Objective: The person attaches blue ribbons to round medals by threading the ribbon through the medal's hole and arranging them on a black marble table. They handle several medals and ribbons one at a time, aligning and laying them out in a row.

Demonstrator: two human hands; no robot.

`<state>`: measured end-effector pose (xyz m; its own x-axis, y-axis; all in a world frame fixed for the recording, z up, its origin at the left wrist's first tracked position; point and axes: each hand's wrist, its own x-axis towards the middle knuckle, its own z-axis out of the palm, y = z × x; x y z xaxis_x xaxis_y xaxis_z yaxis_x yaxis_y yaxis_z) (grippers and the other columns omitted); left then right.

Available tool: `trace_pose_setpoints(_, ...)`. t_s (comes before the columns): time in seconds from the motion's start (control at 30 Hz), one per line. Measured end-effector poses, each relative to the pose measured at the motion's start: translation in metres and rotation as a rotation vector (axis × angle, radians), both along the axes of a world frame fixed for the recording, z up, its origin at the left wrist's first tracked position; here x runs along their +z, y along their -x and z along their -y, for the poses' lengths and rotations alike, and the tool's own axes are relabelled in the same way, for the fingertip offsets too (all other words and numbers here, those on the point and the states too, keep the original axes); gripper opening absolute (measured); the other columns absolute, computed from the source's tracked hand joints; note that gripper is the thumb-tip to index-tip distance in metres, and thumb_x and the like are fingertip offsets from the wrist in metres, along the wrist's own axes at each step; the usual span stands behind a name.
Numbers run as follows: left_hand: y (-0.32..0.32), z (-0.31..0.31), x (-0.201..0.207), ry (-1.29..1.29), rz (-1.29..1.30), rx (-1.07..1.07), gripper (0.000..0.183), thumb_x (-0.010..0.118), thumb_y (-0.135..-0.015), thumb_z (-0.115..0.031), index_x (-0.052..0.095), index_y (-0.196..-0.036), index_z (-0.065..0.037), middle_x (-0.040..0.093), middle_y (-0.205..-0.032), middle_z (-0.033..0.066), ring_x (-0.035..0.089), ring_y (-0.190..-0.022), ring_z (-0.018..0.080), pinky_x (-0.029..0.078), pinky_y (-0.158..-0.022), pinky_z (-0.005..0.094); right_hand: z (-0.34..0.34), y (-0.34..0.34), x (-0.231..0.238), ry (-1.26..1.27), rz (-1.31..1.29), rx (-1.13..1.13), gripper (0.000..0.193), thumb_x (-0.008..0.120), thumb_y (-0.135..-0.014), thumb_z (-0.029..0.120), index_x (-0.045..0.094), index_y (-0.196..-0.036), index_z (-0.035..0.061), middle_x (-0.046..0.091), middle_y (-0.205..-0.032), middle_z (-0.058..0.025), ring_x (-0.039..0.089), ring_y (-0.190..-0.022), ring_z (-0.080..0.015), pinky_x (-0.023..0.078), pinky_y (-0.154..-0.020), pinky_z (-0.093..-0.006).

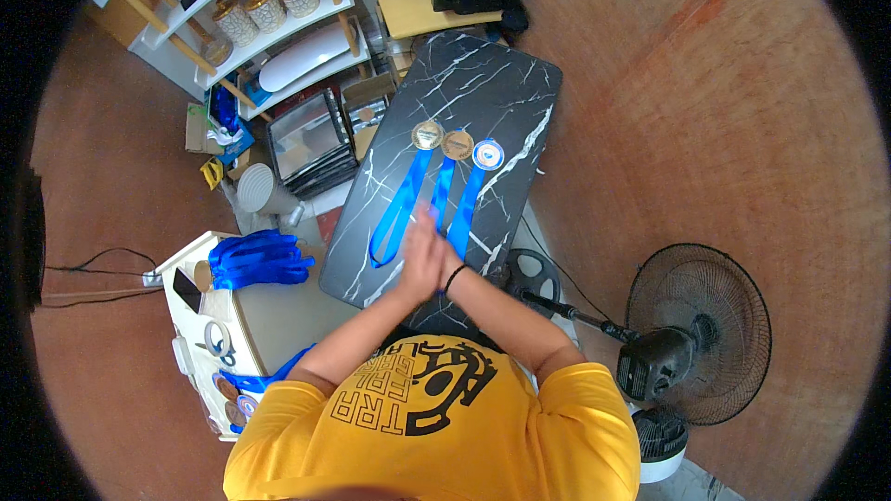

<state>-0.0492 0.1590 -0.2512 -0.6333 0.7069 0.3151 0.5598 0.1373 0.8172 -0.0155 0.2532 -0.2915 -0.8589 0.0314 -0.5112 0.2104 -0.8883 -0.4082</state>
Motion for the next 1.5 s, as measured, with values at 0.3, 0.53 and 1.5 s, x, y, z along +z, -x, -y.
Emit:
trace_pose_setpoints(0.3, -0.01, 0.104, 0.021, -0.542, 0.473, 0.536, 0.068, 0.042, -0.098, -0.053, 0.036, -0.148, -0.007, 0.033, -0.155, 0.0157, 0.034, -0.142, 0.0295, 0.026, -0.114, 0.0467, 0.115, -0.033, 0.17, -1.153, -0.773, 0.339, 0.061, 0.037, -0.101, 0.05, 0.037, -0.15, 0.0134, 0.027, -0.159, -0.0123, 0.022, -0.148, -0.0279, 0.01, -0.118, -0.0539)
trace_pose_setpoints(0.53, -0.06, 0.173, 0.195, -0.721, 1.361, 0.128, 0.079, 0.034, -0.097, -0.063, 0.027, -0.154, -0.009, 0.028, -0.158, 0.0145, 0.023, -0.147, 0.0279, 0.021, -0.117, 0.0463, 0.097, -0.019, 0.102, -1.469, -0.235, 0.373, 0.051, 0.046, -0.101, 0.043, 0.047, -0.142, 0.0143, 0.044, -0.149, -0.0126, 0.04, -0.137, -0.0348, 0.027, -0.113, -0.0547)
trace_pose_setpoints(1.5, -0.286, 0.523, 0.068, 0.6, 0.484, 1.507, 0.054, 0.062, -0.09, -0.032, 0.05, -0.139, -0.012, 0.017, -0.16, 0.0199, 0.012, -0.146, 0.0473, 0.012, -0.113, 0.0668, 0.302, -0.023, 0.213, -0.049, -0.271, 0.879, 0.069, 0.03, -0.097, 0.067, 0.061, -0.072, 0.0103, 0.032, -0.039, 0.0027, 0.025, -0.03, -0.0099, 0.027, -0.038, -0.0262)
